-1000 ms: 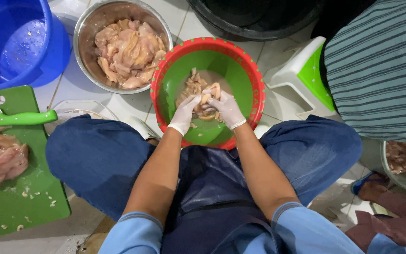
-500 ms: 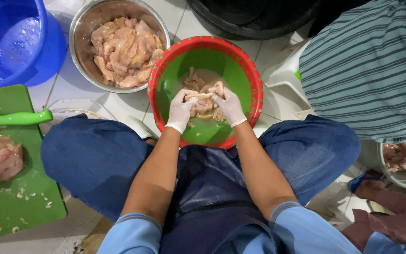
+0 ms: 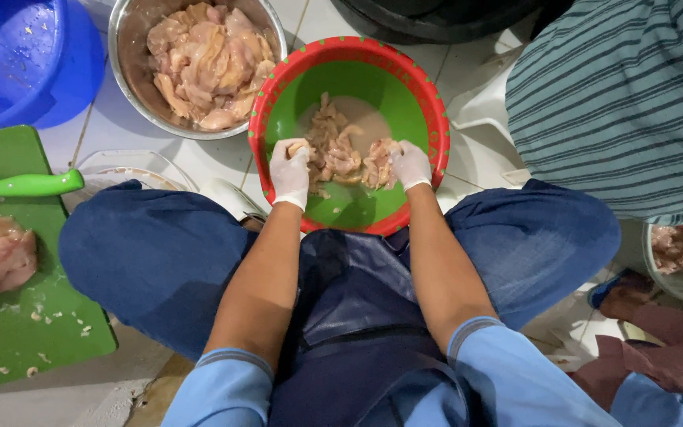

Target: Cutting raw chicken breasts into strips on a cutting board and sorting them into a bowl of water.

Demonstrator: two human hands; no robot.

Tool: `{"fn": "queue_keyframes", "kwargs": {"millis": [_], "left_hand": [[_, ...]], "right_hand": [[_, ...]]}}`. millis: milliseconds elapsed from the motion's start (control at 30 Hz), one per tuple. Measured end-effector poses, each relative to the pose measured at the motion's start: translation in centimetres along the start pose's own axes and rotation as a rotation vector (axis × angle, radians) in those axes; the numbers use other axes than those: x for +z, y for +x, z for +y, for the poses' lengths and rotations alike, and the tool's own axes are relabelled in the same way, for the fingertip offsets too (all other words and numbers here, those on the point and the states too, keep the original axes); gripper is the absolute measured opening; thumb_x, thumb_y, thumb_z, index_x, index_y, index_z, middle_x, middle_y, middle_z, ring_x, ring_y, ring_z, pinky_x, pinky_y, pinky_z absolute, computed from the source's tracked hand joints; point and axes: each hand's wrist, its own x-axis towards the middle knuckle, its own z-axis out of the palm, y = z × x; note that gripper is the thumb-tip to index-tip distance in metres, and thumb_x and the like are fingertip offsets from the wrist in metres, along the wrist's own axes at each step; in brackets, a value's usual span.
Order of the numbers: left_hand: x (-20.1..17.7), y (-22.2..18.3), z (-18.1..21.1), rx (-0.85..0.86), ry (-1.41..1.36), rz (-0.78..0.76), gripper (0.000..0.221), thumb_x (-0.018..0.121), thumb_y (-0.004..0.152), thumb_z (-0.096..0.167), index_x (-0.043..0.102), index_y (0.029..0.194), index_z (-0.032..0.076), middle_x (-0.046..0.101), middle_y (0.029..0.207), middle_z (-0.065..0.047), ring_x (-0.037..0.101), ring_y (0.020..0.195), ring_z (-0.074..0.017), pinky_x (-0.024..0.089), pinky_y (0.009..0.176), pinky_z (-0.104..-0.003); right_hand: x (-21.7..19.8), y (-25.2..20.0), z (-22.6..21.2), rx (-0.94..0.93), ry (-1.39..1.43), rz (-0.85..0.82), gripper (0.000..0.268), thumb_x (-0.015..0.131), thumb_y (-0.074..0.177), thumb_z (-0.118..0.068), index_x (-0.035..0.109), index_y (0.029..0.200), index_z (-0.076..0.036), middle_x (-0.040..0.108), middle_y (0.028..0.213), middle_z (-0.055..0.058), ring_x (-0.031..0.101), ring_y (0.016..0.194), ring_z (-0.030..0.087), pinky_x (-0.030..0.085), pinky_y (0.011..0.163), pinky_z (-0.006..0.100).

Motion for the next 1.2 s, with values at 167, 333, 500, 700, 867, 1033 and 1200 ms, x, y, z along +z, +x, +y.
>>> {"fn": "queue_keyframes", "kwargs": {"millis": [167,333,500,700,867,1033,1200], "left_hand": [[0.3,1.4,-1.7,0.027,-0.033,0.061,0.019,0.068,0.076,0.014,0.072,0.093,0.022,0.068,0.082,-0.005,0.063,0.074,-0.0129,0.056,0.059,-0.025],[0.6,0.0,-0.5,0.092,-0.078,0.071,0.018,0.065,0.078,0.011,0.071,0.094,0.017,0.066,0.086,-0.007,0.06,0.079,-0.0133,0.054,0.062,-0.023],[0.5,1.0,-2.0,0.062,-0.081,0.117,0.02,0.067,0.078,0.012,0.072,0.095,0.021,0.067,0.086,-0.002,0.06,0.076,-0.0089,0.056,0.062,-0.021],[0.3,-1.6,0.7,0.026,-0.099,0.086,0.017,0.065,0.078,0.009,0.071,0.092,0.017,0.065,0.083,-0.003,0.056,0.065,-0.0083,0.051,0.056,-0.022],[0.5,-1.5,1.5,-0.039,-0.159,0.093,0.018,0.066,0.079,0.011,0.071,0.096,0.016,0.065,0.084,-0.004,0.055,0.067,-0.0091,0.051,0.059,-0.02],[0.2,0.5,-1.2,-0.053,-0.163,0.107,0.021,0.067,0.078,0.008,0.071,0.097,0.015,0.065,0.08,-0.004,0.055,0.065,-0.0076,0.051,0.054,-0.018],[0.5,0.9,-2.1,-0.034,-0.201,0.133,0.021,0.068,0.076,0.008,0.07,0.095,0.017,0.064,0.078,-0.004,0.054,0.061,-0.0077,0.051,0.051,-0.02]], "right_hand": [[7.4,2.7,3.7,-0.121,-0.421,-0.288,0.032,0.045,0.088,-0.03,0.075,0.099,-0.023,0.074,0.106,0.004,0.069,0.106,0.027,0.054,0.095,0.042],[4.0,-1.9,0.0,-0.215,-0.782,-0.415,0.04,0.038,0.095,-0.017,0.075,0.103,-0.004,0.074,0.106,0.017,0.07,0.107,0.033,0.056,0.089,0.047],[16.1,8.7,9.1,-0.202,-0.317,-0.067,0.024,0.061,0.086,-0.033,0.07,0.107,-0.026,0.07,0.106,0.0,0.065,0.114,0.02,0.053,0.099,0.035],[8.1,2.6,0.9,-0.237,-0.365,-0.182,0.071,0.066,0.088,-0.034,0.035,0.151,-0.024,0.033,0.148,0.016,0.037,0.138,0.042,0.052,0.103,0.051],[5.1,-1.3,-3.6,-0.273,-0.613,-0.295,0.054,0.062,0.095,-0.027,0.042,0.145,-0.027,0.032,0.15,0.014,0.027,0.142,0.042,0.047,0.106,0.051],[13.0,1.7,2.5,-0.444,-0.707,-0.362,0.034,0.065,0.087,-0.026,0.054,0.119,-0.023,0.049,0.113,0.007,0.057,0.111,0.038,0.056,0.079,0.048],[13.0,0.7,2.2,-0.225,-0.043,-0.373,0.019,0.06,0.084,-0.039,0.067,0.091,-0.022,0.072,0.105,0.006,0.065,0.11,0.028,0.051,0.096,0.042]]}}
